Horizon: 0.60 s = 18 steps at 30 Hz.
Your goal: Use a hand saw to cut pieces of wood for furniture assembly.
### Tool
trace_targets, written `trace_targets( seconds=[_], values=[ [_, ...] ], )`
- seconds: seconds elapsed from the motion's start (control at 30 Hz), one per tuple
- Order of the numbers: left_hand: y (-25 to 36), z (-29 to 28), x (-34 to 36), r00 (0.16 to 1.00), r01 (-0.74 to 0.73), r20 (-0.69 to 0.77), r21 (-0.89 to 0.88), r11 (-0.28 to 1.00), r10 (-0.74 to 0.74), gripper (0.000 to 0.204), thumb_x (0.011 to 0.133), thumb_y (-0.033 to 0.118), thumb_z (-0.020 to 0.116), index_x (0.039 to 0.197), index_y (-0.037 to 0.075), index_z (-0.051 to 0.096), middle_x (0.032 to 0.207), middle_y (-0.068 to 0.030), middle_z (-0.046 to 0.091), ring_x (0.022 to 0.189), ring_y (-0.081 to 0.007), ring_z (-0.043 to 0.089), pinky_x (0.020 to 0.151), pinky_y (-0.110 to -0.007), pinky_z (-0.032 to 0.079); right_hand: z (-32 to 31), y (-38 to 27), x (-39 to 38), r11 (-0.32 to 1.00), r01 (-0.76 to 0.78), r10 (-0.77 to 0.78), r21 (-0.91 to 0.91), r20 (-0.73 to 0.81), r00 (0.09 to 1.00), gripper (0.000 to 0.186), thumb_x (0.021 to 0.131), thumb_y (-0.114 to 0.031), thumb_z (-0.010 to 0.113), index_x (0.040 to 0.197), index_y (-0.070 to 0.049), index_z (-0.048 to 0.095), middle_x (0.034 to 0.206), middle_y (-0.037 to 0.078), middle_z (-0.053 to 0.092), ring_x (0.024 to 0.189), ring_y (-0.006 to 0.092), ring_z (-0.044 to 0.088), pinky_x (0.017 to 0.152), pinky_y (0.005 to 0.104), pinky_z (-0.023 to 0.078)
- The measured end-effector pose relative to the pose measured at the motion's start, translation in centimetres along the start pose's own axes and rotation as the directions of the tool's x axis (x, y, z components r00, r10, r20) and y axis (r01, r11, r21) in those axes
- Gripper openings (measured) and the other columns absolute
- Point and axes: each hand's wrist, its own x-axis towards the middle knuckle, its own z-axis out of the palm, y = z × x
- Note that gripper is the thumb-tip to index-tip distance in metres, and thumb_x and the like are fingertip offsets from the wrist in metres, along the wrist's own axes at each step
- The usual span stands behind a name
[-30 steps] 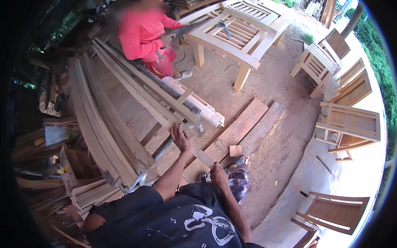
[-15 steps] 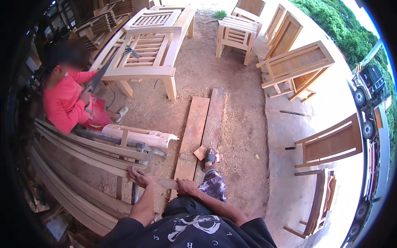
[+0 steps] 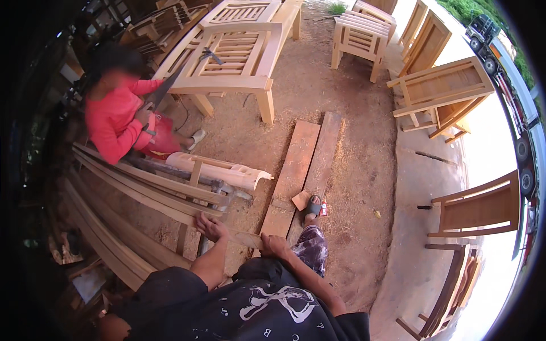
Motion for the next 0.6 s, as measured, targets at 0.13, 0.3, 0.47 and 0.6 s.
trace_targets(
  seconds=[0.13,0.3,0.47,0.6],
  values=[
    [1.8,-0.2,0.0,0.998,0.055,0.042,-0.047,0.997,-0.053,0.05,0.091,0.007,0.054,0.141,0.008,0.049,0.154,-0.0163,0.043,0.145,-0.0403,0.033,0.12,-0.053,0.029,-0.8,-0.1,0.0,0.996,-0.088,0.088,-0.001,0.003,0.996,0.051,0.078,-0.033,0.071,0.115,0.0,0.056,0.098,0.031,0.07,0.095,0.0503,0.068,0.084,0.0559,0.055],
    [0.7,-1.0,0.0,1.0,-0.013,0.026,-0.062,0.998,0.015,0.047,0.093,0.008,0.054,0.14,0.008,0.048,0.152,-0.0152,0.044,0.145,-0.0411,0.031,0.121,-0.053,0.027,-0.9,-1.7,-0.4,0.998,-0.042,0.043,-0.047,0.008,0.999,0.044,0.081,-0.026,0.069,0.113,0.001,0.056,0.098,0.031,0.07,0.095,0.0489,0.068,0.086,0.0544,0.055],
    [0.6,-1.3,0.2,1.0,-0.018,0.014,-0.097,0.995,0.019,0.044,0.093,0.009,0.054,0.137,0.007,0.051,0.152,-0.0155,0.044,0.146,-0.0424,0.03,0.121,-0.053,0.027,-0.7,-2.0,-0.5,0.996,-0.087,0.087,-0.026,-0.013,0.996,0.046,0.08,-0.027,0.07,0.114,0.002,0.056,0.103,0.032,0.068,0.1,0.05,0.067,0.089,0.0551,0.054],
    [0.4,-0.7,0.2,0.999,-0.038,-0.001,-0.087,0.995,0.038,0.046,0.092,0.009,0.055,0.138,0.009,0.05,0.153,-0.0159,0.043,0.146,-0.0435,0.03,0.122,-0.056,0.025,-0.3,-1.5,-0.5,0.997,-0.07,0.069,-0.019,-0.038,0.997,0.049,0.081,-0.032,0.074,0.11,0.002,0.055,0.1,0.034,0.069,0.096,0.0533,0.067,0.084,0.0578,0.053]
  ],
)
